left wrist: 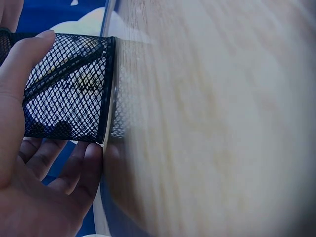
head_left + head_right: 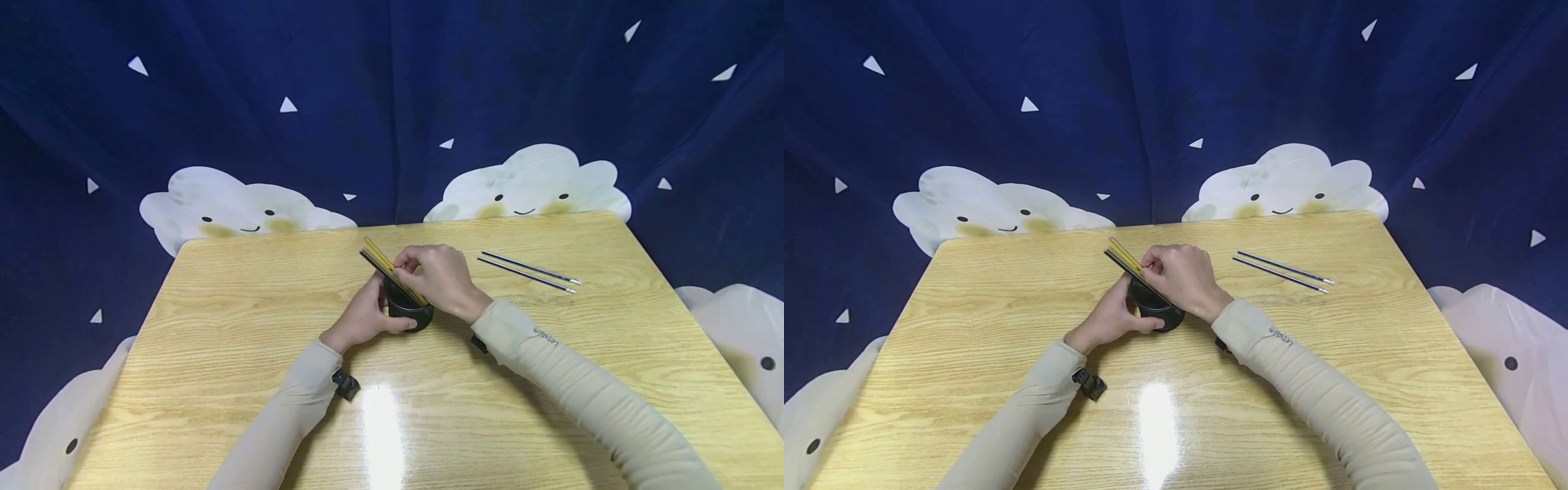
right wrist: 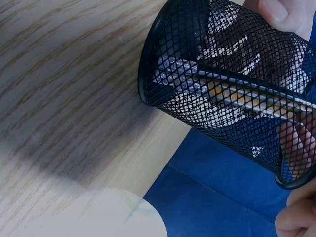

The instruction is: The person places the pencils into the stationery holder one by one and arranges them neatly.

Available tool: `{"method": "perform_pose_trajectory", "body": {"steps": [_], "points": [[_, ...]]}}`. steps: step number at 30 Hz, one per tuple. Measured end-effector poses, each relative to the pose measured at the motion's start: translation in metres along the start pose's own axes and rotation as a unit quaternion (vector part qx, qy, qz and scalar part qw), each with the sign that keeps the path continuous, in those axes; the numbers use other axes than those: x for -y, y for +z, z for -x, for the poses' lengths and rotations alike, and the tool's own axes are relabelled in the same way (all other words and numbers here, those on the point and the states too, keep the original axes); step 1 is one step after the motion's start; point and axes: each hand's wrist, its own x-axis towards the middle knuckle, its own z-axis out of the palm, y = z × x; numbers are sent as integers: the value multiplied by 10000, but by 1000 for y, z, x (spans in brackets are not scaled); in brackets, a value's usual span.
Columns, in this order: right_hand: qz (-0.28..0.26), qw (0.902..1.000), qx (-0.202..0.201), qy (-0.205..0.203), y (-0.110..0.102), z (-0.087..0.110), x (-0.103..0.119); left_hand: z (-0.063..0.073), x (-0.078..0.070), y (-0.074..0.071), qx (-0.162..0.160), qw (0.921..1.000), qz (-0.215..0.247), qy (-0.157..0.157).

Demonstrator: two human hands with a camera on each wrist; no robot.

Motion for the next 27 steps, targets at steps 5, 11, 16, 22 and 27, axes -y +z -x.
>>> {"method": "perform_pose_trajectory", "body": {"steps": [5, 11, 16, 22, 27], "points": [[-21, 10000, -15, 6, 0, 1, -1, -1, 1, 0, 4, 10000, 47, 3], [-50, 10000, -7, 11, 0, 1, -1, -1, 2, 0, -38, 10000, -26, -51], [-88, 9999, -26, 52, 0, 2, -2, -1, 1, 0, -28, 10000, -1, -41], [-164, 9998, -33, 107, -1, 3, -3, 0, 1, 0, -39, 10000, -8, -19], [-140, 9998, -130, 104, -4, 5, -6, 0, 2, 0, -55, 10000, -52, -12]]}}
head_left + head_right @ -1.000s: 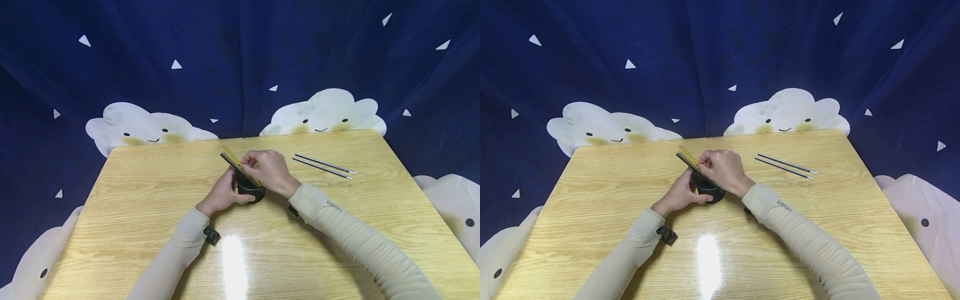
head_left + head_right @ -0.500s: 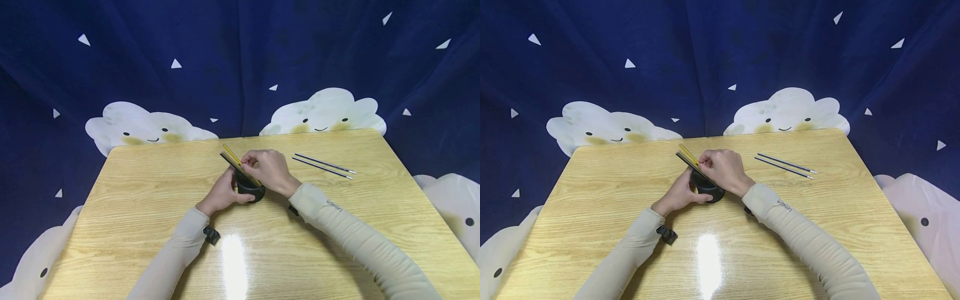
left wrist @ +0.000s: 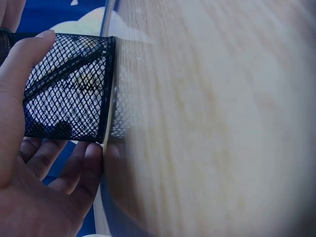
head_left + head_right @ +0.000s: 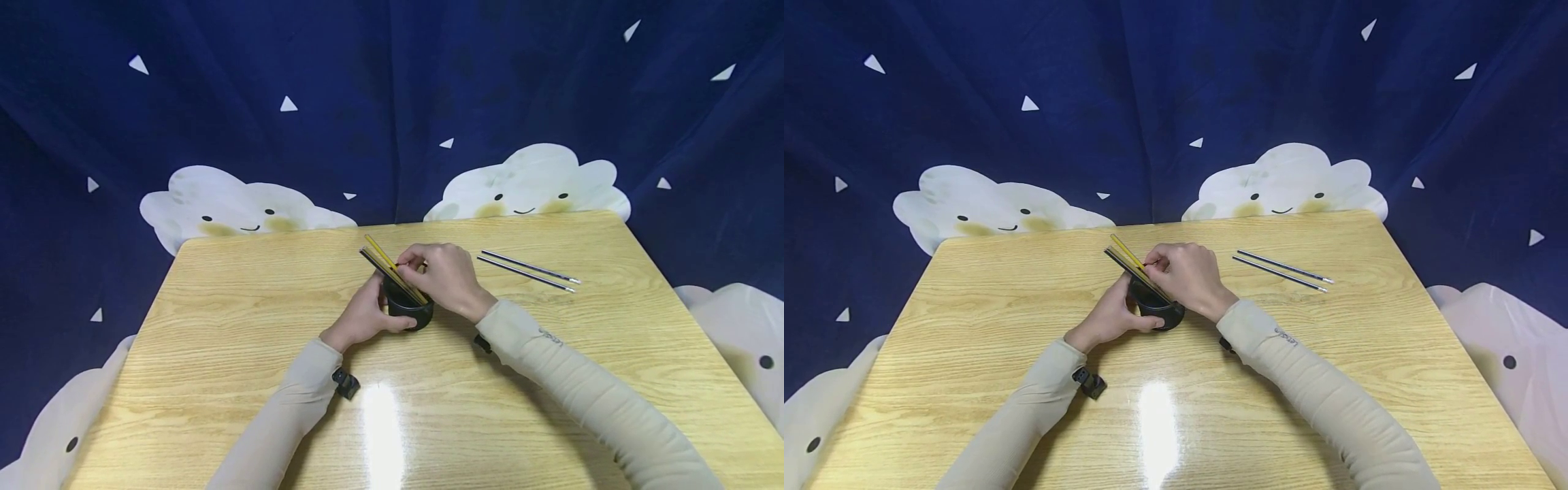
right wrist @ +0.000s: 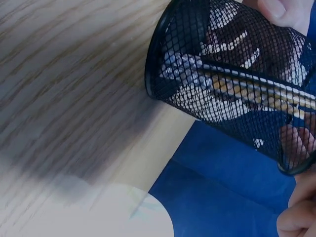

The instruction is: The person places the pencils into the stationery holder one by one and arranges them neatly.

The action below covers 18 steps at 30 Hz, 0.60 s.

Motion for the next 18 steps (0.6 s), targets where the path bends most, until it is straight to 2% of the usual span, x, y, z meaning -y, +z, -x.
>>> {"method": "perform_pose_trajectory", "body": {"steps": [5, 11, 18], "points": [[-93, 9997, -213, 2, -10, 1, -6, 0, 0, 0, -53, 9999, -74, -88], [-40, 9981, -616, -15, -27, 4, -18, -1, -2, 1, -14, 10000, 28, 38], [97, 9975, -677, 189, -42, 11, -34, -1, -2, 1, -11, 9999, 89, 71]]}}
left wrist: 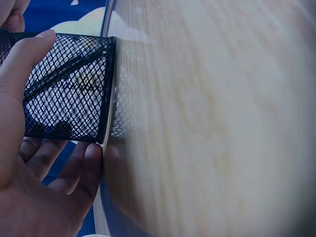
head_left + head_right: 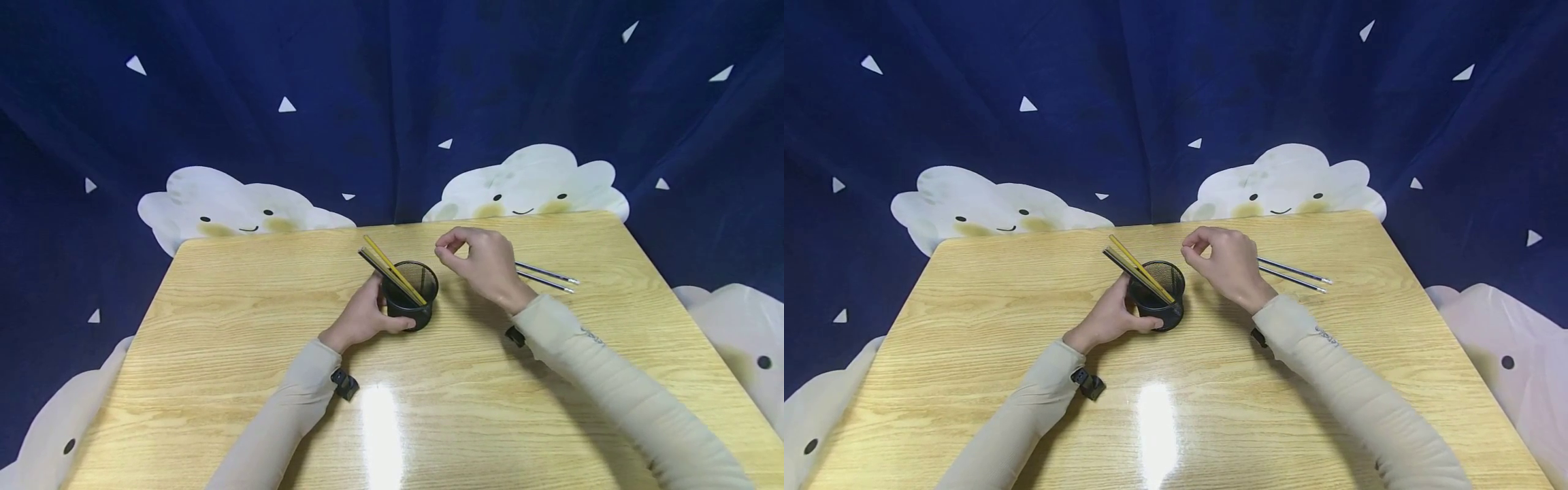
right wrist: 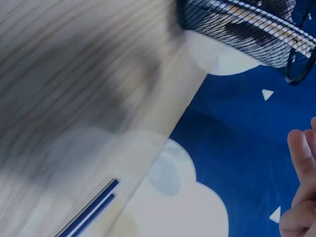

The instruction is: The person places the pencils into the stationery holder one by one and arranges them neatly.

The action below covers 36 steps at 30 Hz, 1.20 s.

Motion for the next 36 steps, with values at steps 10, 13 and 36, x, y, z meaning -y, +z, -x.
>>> {"method": "perform_pose_trajectory", "body": {"steps": [10, 13, 36], "points": [[347, 9987, 215, 308, -16, 19, -28, 0, 2, 1, -29, 10000, -39, -42], [479, 9975, 326, 394, -21, 24, -37, 0, 1, 1, -10, 10000, -49, -59], [1493, 9813, 851, 866, -47, 50, -93, 1, 1, 1, 7, 10000, 34, -20]]}}
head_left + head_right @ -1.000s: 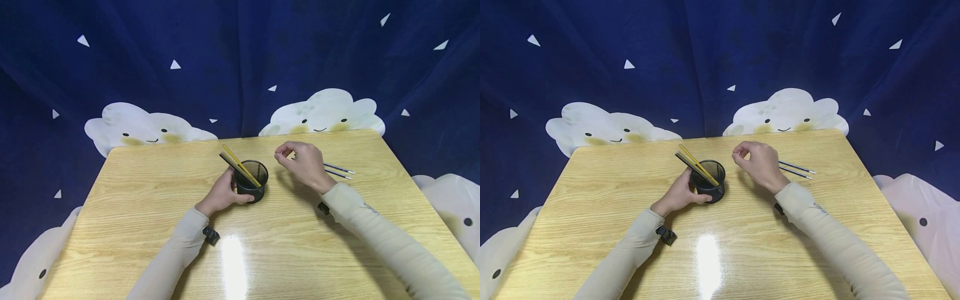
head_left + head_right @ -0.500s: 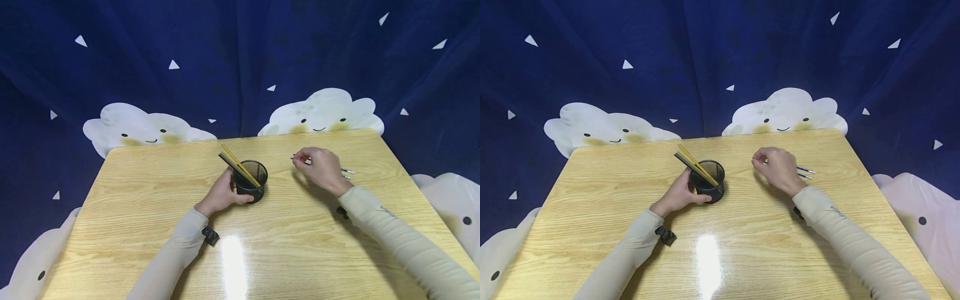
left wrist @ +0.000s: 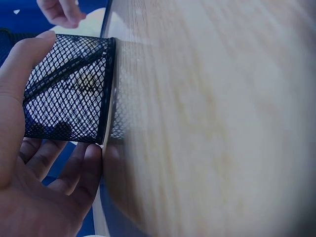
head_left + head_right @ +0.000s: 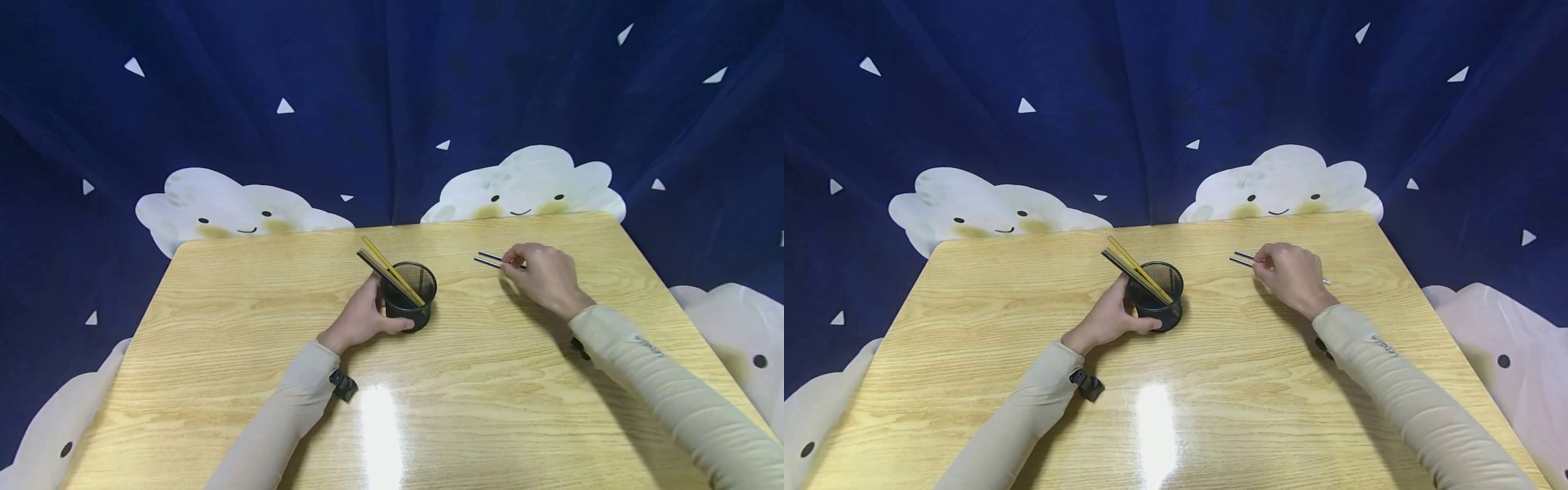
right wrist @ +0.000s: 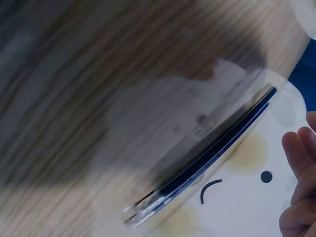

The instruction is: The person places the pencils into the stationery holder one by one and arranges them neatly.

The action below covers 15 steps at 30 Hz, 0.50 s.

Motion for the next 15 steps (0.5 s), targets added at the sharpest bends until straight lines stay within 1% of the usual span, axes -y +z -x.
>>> {"method": "perform_pose_trajectory", "body": {"steps": [5, 15], "points": [[213, 9997, 127, -12, 0, 0, -8, -1, -1, -1, -1, 10000, -41, -17], [398, 9983, 411, -60, 4, 0, -17, 0, -1, 0, -5, 10000, -70, -11]]}}
